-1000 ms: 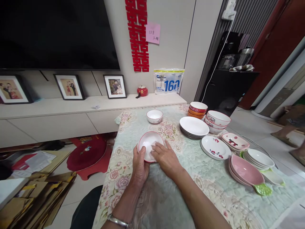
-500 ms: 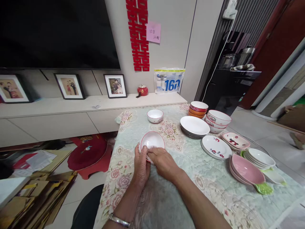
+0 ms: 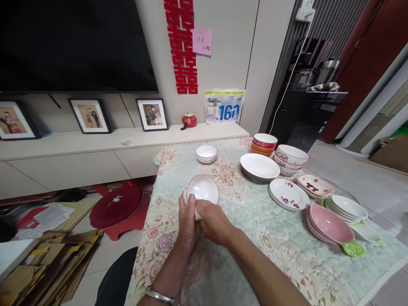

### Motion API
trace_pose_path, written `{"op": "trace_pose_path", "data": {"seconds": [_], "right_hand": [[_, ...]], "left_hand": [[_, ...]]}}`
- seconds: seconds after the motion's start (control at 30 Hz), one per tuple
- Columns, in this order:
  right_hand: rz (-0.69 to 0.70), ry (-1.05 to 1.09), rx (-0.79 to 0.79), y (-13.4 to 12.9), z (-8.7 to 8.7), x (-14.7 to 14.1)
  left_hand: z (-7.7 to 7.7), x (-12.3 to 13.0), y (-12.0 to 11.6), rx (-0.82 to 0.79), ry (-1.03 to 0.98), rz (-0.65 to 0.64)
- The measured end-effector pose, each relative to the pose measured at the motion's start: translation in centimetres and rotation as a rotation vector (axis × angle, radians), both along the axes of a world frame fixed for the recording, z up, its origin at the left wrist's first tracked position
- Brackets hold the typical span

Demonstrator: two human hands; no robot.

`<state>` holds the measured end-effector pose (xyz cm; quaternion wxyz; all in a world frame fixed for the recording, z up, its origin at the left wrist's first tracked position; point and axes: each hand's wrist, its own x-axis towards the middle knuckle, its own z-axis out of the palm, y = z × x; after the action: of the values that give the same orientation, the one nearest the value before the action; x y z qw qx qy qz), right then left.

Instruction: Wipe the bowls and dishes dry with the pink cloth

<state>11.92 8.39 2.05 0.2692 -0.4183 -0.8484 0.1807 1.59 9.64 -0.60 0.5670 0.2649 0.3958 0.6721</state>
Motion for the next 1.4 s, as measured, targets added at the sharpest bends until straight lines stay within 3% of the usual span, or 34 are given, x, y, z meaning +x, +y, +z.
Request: {"op": "trace_pose_path", "data": {"seconds": [0.1, 0.23, 0.3, 0.47, 0.53, 0.67, 0.8, 0.97, 1.1, 1.23, 1.4], "right_hand": [[0.041, -0.157, 0.091, 0.5, 0.2, 1.0], [-0.127, -0.320, 0.148, 0.7, 0.0, 1.5], [-0.151, -0.273, 0.106, 0.6, -0.3, 1.1], [-0.135, 0.096, 0.041, -0.1, -0.6, -0.2], [-0.084, 0.107, 0.018, -0.2, -0.2, -0.2], [0.040, -0.134, 0.040, 0.2, 0.6, 0.8], [-0.075, -0.332, 0.168, 0.8, 0.2, 1.6], [-0.103, -0.103, 0.044, 0.3, -0.5, 0.6], [-0.109, 0.112, -0.023, -0.3, 0.0, -0.1], [0.049, -0.088, 0.024, 0.0, 0.7, 0.7], [-0.117, -0.376, 0.182, 0.4, 0.4, 1.4]], "left_hand": [[0.0, 0.1, 0.1, 0.022, -0.029, -0.014], [-0.1, 0.3, 0.2, 0.063, -0.036, -0.014], [-0.2, 0.3, 0.3, 0.063, -0.025, -0.012], [-0.2, 0.2, 0.0, 0.085, -0.040, -0.048], [-0.1, 0.1, 0.0, 0.072, -0.034, -0.039], [-0.2, -0.1, 0.2, 0.047, -0.014, 0.003], [-0.5, 0.0, 0.4, 0.085, 0.022, -0.005], [-0.7, 0.0, 0.3, 0.090, 0.030, -0.014], [-0.4, -0.2, 0.2, 0.083, 0.057, -0.029], [-0.3, -0.3, 0.2, 0.059, 0.021, -0.008], [-0.4, -0.1, 0.3, 0.074, 0.016, -0.027]]}}
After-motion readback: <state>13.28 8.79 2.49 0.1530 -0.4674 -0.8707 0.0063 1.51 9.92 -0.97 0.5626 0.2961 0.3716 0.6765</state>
